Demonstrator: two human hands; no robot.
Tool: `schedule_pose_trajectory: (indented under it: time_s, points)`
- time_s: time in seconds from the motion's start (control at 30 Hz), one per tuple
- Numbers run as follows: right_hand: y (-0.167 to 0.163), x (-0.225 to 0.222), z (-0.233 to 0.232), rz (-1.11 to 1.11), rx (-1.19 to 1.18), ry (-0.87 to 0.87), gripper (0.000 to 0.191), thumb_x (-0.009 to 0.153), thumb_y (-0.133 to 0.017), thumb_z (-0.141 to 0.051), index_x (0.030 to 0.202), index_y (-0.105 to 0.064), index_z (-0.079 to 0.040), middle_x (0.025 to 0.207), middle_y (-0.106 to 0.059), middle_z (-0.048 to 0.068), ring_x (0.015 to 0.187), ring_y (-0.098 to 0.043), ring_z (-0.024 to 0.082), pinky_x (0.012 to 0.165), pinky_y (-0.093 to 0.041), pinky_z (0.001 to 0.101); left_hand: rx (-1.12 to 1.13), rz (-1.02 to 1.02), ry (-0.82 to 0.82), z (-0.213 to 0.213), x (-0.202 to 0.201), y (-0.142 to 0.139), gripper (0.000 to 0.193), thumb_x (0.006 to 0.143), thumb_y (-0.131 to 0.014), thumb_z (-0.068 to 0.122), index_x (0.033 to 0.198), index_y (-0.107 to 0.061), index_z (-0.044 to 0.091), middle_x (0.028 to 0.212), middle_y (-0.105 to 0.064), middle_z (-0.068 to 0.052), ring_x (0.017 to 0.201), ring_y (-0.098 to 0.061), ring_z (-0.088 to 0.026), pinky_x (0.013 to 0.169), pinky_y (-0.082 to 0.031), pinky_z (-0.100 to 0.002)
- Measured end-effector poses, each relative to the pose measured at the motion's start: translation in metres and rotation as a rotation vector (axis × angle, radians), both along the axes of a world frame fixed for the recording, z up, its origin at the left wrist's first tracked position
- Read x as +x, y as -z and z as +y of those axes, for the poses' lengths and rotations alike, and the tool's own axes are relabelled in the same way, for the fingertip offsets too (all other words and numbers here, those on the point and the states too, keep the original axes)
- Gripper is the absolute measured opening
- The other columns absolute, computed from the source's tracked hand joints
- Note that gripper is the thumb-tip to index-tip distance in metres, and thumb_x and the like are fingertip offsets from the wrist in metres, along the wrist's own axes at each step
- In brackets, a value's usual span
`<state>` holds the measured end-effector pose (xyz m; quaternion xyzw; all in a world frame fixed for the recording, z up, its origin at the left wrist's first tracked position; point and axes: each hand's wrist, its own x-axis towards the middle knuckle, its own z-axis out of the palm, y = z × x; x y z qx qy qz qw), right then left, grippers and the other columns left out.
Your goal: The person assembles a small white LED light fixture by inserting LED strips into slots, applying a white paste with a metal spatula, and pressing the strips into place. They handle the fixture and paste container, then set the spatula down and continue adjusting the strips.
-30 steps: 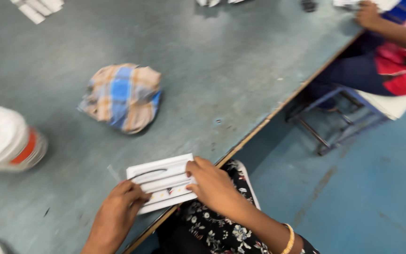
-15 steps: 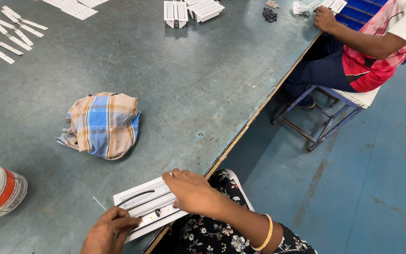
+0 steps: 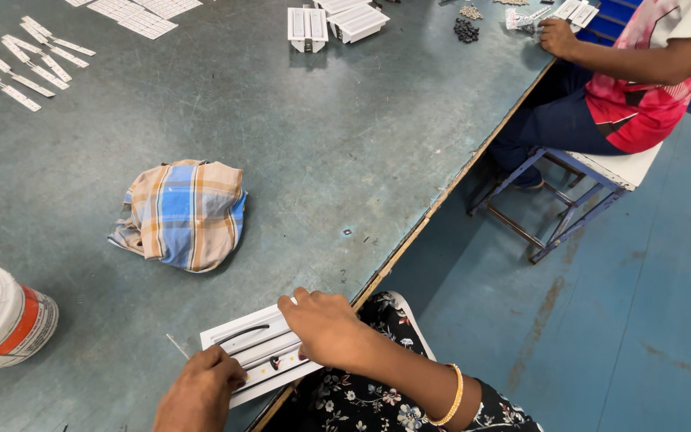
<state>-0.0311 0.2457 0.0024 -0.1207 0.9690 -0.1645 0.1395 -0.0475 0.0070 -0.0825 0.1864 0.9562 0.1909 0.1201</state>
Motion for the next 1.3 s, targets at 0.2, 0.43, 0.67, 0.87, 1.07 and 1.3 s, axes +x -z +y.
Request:
schedule_pose_trajectory:
  time_s: [0.2,0.43,0.67,0.87,1.07,1.3]
  points:
    - [-0.001,0.007,-0.004,0.065,0.004,0.024,0.066,0.068,-0.088,-0.01,0.124,-0.056,0.003,0.115,-0.063,0.02,0.109,-0.064,0.036,0.082,-0.056,0.0451,0.115,-0.022,0.025,0.001,-0.004,-0.008,0.015,0.074,-0.078,0.009,0.087,-0.079,0.018,0.095,-0.07,0.002,0.098,-0.071,-0.02,0.086,-0.058,-0.035]
    - [-0.005,0.009,-0.006,0.145,0.017,-0.029,0.058,0.066,-0.081,-0.002,0.118,-0.058,0.006,0.112,-0.06,0.021,0.105,-0.063,0.036,0.076,-0.057,0.0435,-0.06,-0.193,0.043,0.003,-0.012,-0.044,0.015,0.078,-0.077,0.011,0.091,-0.076,0.017,0.101,-0.069,0.004,0.104,-0.07,-0.016,0.089,-0.058,-0.034]
    - [-0.001,0.012,-0.011,0.201,0.049,-0.02,0.055,0.063,-0.077,0.003,0.115,-0.058,0.005,0.111,-0.059,0.02,0.104,-0.063,0.035,0.073,-0.056,0.0432,-0.152,-0.034,0.038,0.014,0.002,-0.047,0.011,0.083,-0.069,0.015,0.092,-0.074,0.019,0.101,-0.066,0.004,0.107,-0.066,-0.018,0.089,-0.057,-0.036]
    - [0.005,0.01,-0.006,0.165,-0.014,-0.023,0.059,0.067,-0.083,-0.006,0.119,-0.057,0.003,0.114,-0.059,0.017,0.107,-0.063,0.034,0.078,-0.056,0.0433,-0.124,-0.039,0.034,0.006,0.004,-0.026,0.013,0.085,-0.066,0.014,0.094,-0.075,0.018,0.102,-0.066,0.002,0.107,-0.066,-0.019,0.09,-0.056,-0.037]
    - [0.0,-0.001,0.009,-0.024,-0.096,-0.069,0.065,0.071,-0.087,-0.014,0.124,-0.053,0.0,0.12,-0.056,0.016,0.118,-0.059,0.034,0.089,-0.052,0.0457,-0.036,-0.111,0.057,-0.002,-0.005,-0.023,0.018,0.08,-0.074,0.015,0.096,-0.08,0.021,0.102,-0.068,0.004,0.108,-0.067,-0.016,0.093,-0.056,-0.034]
    - [0.001,-0.01,0.006,-0.079,-0.005,-0.116,0.071,0.069,-0.09,-0.02,0.126,-0.053,-0.002,0.122,-0.057,0.016,0.122,-0.058,0.033,0.091,-0.051,0.0467,-0.194,-0.134,0.043,0.006,-0.005,-0.044,0.009,0.083,-0.072,0.019,0.091,-0.074,0.019,0.104,-0.067,0.007,0.11,-0.066,-0.013,0.09,-0.057,-0.033]
